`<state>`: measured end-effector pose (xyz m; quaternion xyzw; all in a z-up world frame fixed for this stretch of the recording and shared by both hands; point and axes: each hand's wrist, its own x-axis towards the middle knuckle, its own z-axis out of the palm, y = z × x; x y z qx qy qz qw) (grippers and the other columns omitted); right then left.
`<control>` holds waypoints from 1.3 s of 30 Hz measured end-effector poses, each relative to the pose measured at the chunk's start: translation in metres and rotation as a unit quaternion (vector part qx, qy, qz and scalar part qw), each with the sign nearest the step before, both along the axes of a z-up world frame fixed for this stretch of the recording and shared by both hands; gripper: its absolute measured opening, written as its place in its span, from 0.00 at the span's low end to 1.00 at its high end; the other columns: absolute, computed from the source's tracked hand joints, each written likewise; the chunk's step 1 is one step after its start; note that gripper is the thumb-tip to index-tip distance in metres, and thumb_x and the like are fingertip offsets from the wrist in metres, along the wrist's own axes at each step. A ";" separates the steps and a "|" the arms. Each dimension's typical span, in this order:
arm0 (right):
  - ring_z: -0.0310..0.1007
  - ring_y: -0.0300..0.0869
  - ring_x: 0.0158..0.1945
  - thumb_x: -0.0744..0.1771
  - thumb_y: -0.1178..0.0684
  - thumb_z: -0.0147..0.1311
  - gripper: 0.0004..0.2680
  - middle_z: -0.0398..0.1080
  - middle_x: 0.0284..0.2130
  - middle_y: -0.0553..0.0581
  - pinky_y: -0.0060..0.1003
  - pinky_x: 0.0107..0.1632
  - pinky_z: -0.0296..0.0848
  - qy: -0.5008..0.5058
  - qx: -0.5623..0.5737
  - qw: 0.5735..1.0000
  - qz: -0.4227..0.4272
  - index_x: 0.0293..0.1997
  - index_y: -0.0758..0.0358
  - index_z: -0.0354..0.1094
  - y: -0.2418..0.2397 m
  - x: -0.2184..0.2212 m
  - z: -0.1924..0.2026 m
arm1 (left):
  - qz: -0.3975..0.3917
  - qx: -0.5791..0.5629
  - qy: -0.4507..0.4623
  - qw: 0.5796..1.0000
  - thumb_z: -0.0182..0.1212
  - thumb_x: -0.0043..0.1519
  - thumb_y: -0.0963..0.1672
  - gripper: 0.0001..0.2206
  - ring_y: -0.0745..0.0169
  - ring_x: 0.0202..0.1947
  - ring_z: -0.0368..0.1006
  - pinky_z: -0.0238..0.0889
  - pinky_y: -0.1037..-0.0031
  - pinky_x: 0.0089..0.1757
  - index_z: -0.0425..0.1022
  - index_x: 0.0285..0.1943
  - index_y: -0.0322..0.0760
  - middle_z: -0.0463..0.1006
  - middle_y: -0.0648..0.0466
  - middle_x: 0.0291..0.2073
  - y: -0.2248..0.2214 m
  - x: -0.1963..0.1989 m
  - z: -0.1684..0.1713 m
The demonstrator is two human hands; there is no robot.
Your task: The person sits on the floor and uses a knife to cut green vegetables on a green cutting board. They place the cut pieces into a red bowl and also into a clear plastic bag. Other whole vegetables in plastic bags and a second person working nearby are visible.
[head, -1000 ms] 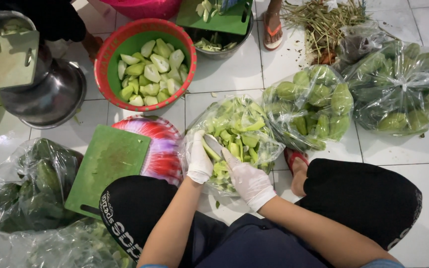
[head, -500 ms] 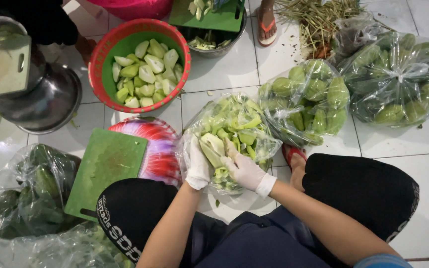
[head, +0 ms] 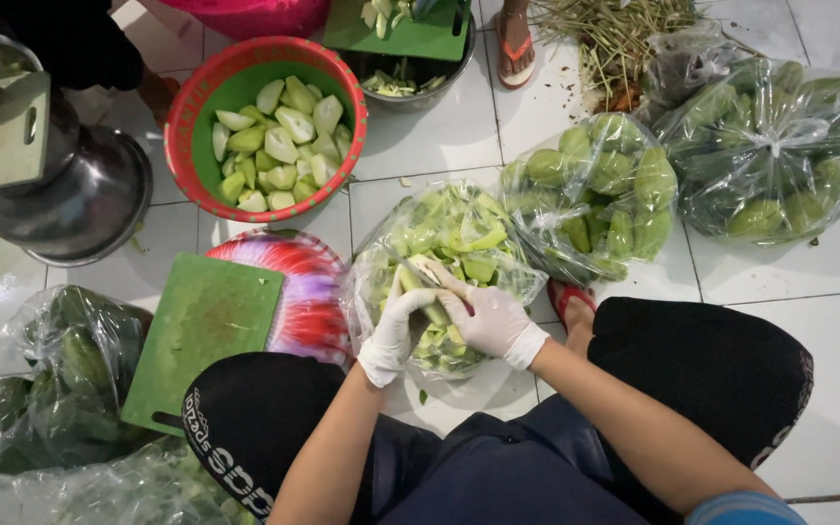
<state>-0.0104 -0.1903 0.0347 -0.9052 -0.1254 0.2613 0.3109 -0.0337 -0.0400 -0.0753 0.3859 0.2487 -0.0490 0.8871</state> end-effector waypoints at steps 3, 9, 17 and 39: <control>0.77 0.57 0.44 0.68 0.35 0.38 0.18 0.76 0.28 0.67 0.52 0.51 0.75 -0.055 -0.029 0.997 0.041 0.67 0.23 0.56 -0.007 0.001 -0.004 | -0.010 0.069 -0.012 0.997 0.61 0.41 0.34 0.30 0.54 0.43 0.73 0.71 0.61 0.43 0.70 0.57 0.39 0.75 0.51 0.44 0.006 0.002 0.011; 0.79 0.55 0.33 0.66 0.37 0.45 0.10 0.73 0.19 0.66 0.51 0.38 0.76 -0.241 -0.048 0.969 0.039 0.44 0.44 0.68 -0.016 0.007 -0.021 | -0.057 0.094 0.051 0.993 0.57 0.38 0.35 0.33 0.48 0.39 0.74 0.71 0.60 0.39 0.71 0.58 0.38 0.77 0.48 0.43 0.022 -0.006 -0.002; 0.69 0.51 0.60 0.67 0.34 0.39 0.20 0.74 0.50 0.61 0.48 0.64 0.65 0.053 -0.012 0.997 -0.048 0.59 0.49 0.70 -0.031 0.037 0.031 | -0.056 -0.036 0.148 0.987 0.70 0.46 0.47 0.23 0.42 0.34 0.80 0.76 0.51 0.31 0.77 0.51 0.37 0.81 0.40 0.39 0.018 -0.007 0.065; 0.69 0.46 0.23 0.70 0.44 0.44 0.22 0.70 0.17 0.59 0.42 0.27 0.69 0.030 0.189 0.952 -0.240 0.72 0.60 0.50 -0.082 0.055 0.016 | 0.032 0.545 -0.015 0.838 0.73 0.52 0.48 0.26 0.59 0.49 0.77 0.75 0.71 0.49 0.67 0.60 0.54 0.75 0.58 0.48 0.080 0.173 -0.070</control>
